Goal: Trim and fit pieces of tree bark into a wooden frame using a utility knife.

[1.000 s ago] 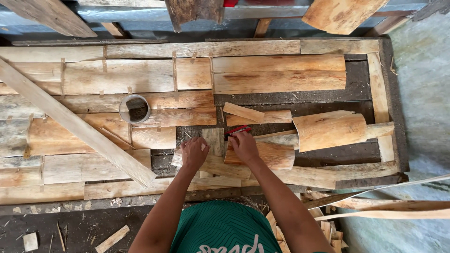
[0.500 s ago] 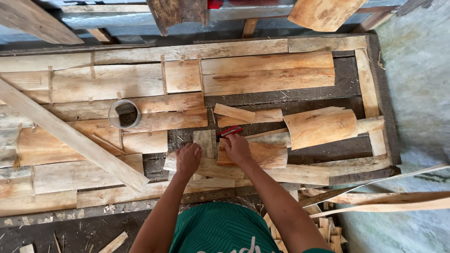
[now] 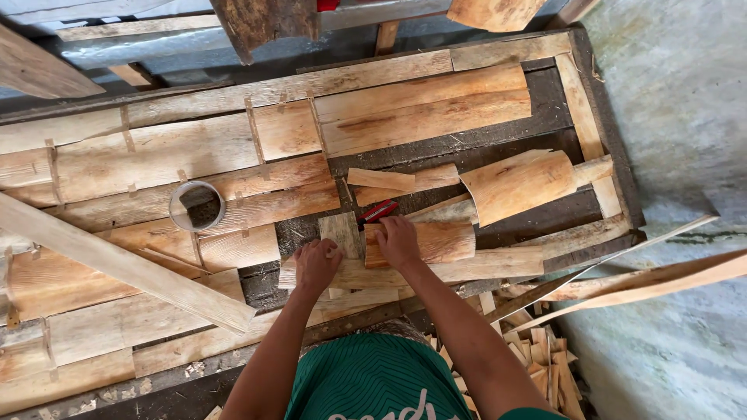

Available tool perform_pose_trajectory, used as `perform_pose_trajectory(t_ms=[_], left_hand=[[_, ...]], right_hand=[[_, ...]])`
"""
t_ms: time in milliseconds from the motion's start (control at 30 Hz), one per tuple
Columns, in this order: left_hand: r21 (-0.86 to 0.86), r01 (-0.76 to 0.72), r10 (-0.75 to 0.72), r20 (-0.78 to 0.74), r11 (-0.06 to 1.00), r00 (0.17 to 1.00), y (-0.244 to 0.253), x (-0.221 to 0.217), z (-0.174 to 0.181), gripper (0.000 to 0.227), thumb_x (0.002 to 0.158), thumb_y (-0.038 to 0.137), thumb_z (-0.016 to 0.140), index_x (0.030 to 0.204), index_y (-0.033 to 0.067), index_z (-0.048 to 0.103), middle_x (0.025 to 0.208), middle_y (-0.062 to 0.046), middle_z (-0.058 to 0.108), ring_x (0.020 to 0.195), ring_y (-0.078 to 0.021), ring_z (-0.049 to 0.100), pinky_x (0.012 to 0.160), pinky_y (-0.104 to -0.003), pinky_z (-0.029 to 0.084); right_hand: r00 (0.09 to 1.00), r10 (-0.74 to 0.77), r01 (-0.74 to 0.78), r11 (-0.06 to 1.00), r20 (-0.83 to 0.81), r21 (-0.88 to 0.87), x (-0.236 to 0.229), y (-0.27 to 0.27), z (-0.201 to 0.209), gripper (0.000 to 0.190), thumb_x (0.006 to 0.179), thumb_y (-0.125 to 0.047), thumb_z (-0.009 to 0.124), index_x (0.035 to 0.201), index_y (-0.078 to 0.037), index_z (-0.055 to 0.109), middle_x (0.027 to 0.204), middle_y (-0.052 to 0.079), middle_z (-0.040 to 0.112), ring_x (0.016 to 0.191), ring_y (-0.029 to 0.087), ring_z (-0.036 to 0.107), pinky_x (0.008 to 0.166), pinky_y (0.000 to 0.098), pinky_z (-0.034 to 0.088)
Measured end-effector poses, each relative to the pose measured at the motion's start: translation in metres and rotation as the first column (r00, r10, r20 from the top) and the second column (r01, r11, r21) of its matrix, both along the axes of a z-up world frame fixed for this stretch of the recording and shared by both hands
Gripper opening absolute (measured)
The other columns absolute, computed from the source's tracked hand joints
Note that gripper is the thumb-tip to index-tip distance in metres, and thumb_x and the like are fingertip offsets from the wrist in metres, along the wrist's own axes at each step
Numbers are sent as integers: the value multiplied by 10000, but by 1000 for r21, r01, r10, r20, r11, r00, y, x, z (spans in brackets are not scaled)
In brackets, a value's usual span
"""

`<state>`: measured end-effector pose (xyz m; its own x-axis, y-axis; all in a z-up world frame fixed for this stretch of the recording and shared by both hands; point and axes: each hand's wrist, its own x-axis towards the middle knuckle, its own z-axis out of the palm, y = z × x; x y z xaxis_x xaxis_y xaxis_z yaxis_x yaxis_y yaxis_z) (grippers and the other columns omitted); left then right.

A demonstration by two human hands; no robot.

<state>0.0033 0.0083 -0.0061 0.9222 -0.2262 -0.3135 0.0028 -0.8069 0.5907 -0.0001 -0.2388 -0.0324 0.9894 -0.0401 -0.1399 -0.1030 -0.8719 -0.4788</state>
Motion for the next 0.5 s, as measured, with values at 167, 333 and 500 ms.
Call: perform_pose_trajectory(t_ms=[167, 333, 500], left_hand=[[-51, 26, -26, -6, 998, 1000, 6, 1, 1, 286, 954, 370, 704, 1060, 106, 737, 939, -60, 723, 950, -260, 668, 1040, -541, 395], [-101, 0, -5, -53, 995, 999, 5, 7, -2, 254, 949, 323, 687, 1069, 105, 738, 968, -68, 715, 963, -256, 679, 1011, -531, 420], [-179, -35, 42, 35, 983, 999, 2, 12, 7, 247, 933, 306, 705, 1049, 93, 749, 1020, -92, 713, 980, -296, 682, 872, -508, 506]], right_hand=[[998, -32, 32, 999, -62, -8, -3, 4, -1, 430, 1035, -362, 614, 1346, -64, 613, 1373, 175, 584, 1381, 402, 444, 1173, 535, 323], [996, -67, 68, 998, -53, 3, -7, 0, 6, 430, 1030, -356, 618, 1342, -60, 614, 1353, 171, 591, 1331, 382, 499, 1136, 515, 395], [996, -88, 87, 996, 14, 24, 1, -9, 19, 386, 1025, -295, 623, 1332, -62, 620, 1342, 171, 599, 1295, 385, 528, 1077, 525, 442]])
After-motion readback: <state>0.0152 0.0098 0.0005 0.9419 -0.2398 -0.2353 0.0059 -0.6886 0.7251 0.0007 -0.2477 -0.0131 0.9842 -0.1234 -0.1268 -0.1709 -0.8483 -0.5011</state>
